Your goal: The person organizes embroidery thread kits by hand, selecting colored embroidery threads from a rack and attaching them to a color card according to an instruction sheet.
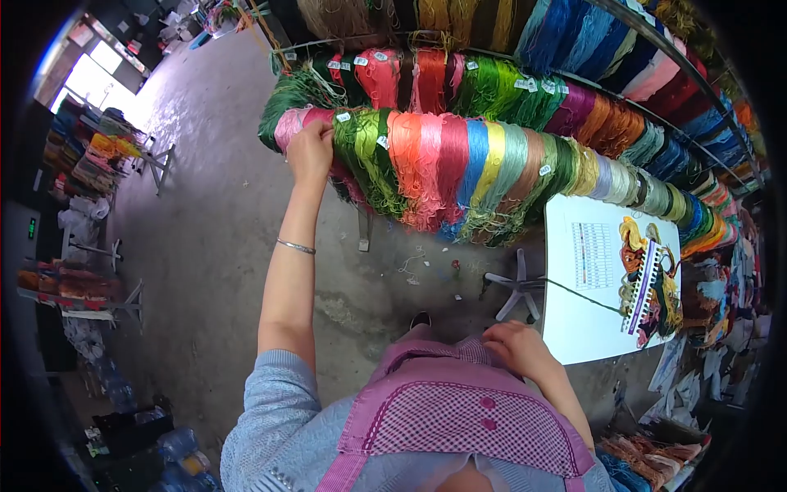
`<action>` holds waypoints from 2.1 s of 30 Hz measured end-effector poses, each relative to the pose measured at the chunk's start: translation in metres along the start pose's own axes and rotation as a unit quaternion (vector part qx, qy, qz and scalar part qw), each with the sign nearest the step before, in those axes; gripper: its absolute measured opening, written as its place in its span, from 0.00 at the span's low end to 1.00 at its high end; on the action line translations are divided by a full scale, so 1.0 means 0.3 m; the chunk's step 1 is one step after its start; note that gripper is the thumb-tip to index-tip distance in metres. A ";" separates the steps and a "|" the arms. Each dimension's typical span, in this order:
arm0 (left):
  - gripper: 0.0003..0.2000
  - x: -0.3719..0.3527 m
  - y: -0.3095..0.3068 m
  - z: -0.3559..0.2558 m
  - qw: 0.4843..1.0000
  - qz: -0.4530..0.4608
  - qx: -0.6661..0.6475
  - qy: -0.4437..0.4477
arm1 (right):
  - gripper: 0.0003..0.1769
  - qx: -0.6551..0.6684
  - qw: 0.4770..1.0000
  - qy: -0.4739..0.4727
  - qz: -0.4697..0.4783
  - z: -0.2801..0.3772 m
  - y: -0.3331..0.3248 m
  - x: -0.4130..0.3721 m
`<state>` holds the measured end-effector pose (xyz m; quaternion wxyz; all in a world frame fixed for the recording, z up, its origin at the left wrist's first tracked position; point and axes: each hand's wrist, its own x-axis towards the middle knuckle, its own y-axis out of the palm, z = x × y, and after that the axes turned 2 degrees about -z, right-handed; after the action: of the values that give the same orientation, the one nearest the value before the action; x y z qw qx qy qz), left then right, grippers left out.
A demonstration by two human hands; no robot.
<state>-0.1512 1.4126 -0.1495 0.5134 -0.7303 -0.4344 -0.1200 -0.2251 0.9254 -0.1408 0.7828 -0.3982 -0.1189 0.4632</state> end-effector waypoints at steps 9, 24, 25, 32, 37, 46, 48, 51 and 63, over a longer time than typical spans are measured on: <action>0.06 -0.181 -0.184 -0.154 0.867 0.187 -0.413 -0.206 | 0.09 0.068 0.993 0.027 -0.091 0.011 -0.034 0.045; 0.05 -0.725 -0.091 -0.838 0.789 0.415 -0.445 0.082 | 0.07 0.576 0.739 -0.018 -0.348 -0.209 -0.215 -0.162; 0.05 -0.752 -0.041 -0.860 0.779 0.426 -0.446 0.112 | 0.09 0.347 0.810 0.101 -0.462 -0.201 -0.311 -0.268; 0.06 -0.796 0.136 -1.152 0.816 0.452 -0.358 0.044 | 0.13 -0.336 0.471 0.366 -0.729 -0.494 -0.883 -1.412; 0.09 -0.916 0.245 -1.481 0.707 0.564 -0.419 -0.076 | 0.09 -0.254 0.479 0.154 -0.826 -0.513 -1.046 -1.485; 0.10 -1.166 0.322 -1.750 0.610 0.641 -0.386 -0.263 | 0.05 0.072 0.809 0.182 -0.554 -0.798 -0.589 -0.931; 0.08 -1.182 0.334 -1.755 0.618 0.623 -0.393 -0.276 | 0.05 0.357 0.724 0.148 -0.572 -0.800 -0.573 -0.894; 0.04 -1.182 0.337 -1.758 0.629 0.594 -0.407 -0.292 | 0.08 0.631 0.573 0.078 -0.518 -0.951 -0.672 -1.057; 0.05 -1.180 0.332 -1.752 0.610 0.554 -0.466 -0.322 | 0.08 0.210 0.838 0.118 -0.490 -0.856 -0.609 -0.902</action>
<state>-0.1436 0.7731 -0.2003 -0.1007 -0.9640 0.0302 0.2441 -0.1142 0.5255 -0.1255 0.9804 -0.1656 -0.1051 -0.0176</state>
